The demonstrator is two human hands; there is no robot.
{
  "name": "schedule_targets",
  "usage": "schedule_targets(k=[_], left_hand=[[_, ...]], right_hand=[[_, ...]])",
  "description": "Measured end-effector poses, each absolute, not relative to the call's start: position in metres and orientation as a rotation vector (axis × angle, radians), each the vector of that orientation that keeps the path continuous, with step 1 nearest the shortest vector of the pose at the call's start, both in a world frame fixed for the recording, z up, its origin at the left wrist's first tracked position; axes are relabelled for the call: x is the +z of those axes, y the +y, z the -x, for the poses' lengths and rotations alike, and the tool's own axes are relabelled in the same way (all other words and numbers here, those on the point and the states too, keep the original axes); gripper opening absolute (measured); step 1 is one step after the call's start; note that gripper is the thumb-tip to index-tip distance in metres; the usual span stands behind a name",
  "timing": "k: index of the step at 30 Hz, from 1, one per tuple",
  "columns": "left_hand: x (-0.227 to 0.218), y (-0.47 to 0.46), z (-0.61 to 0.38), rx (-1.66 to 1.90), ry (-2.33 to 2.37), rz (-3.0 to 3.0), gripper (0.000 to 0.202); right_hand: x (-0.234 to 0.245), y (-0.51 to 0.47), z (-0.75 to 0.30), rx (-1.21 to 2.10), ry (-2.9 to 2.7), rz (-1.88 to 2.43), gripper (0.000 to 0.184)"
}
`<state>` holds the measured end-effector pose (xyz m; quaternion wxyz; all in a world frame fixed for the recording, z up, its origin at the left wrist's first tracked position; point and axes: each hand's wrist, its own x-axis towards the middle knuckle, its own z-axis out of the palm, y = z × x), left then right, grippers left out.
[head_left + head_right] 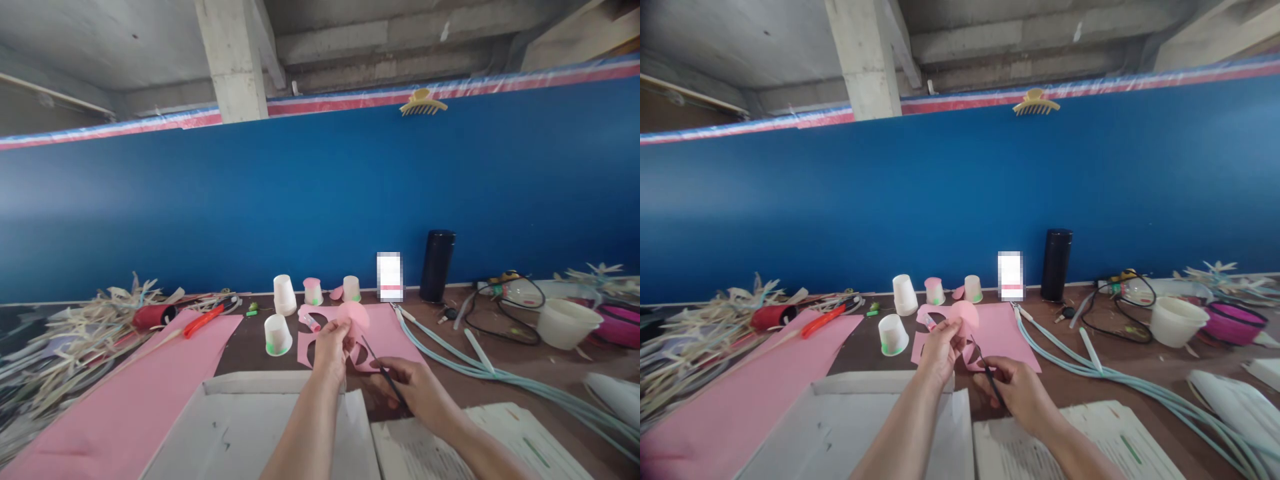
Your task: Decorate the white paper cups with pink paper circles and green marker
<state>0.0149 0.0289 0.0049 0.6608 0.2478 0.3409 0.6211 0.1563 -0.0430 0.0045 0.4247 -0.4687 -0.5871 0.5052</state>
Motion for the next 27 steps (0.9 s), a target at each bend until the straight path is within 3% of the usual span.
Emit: schedule_targets(k=[27], left_hand=[[0.002,0.026,-0.019,1.385,0.757,-0.604,0.027]], right_hand=[[0.008,-0.043,-0.158,1.188,-1.461,1.322,0.041]])
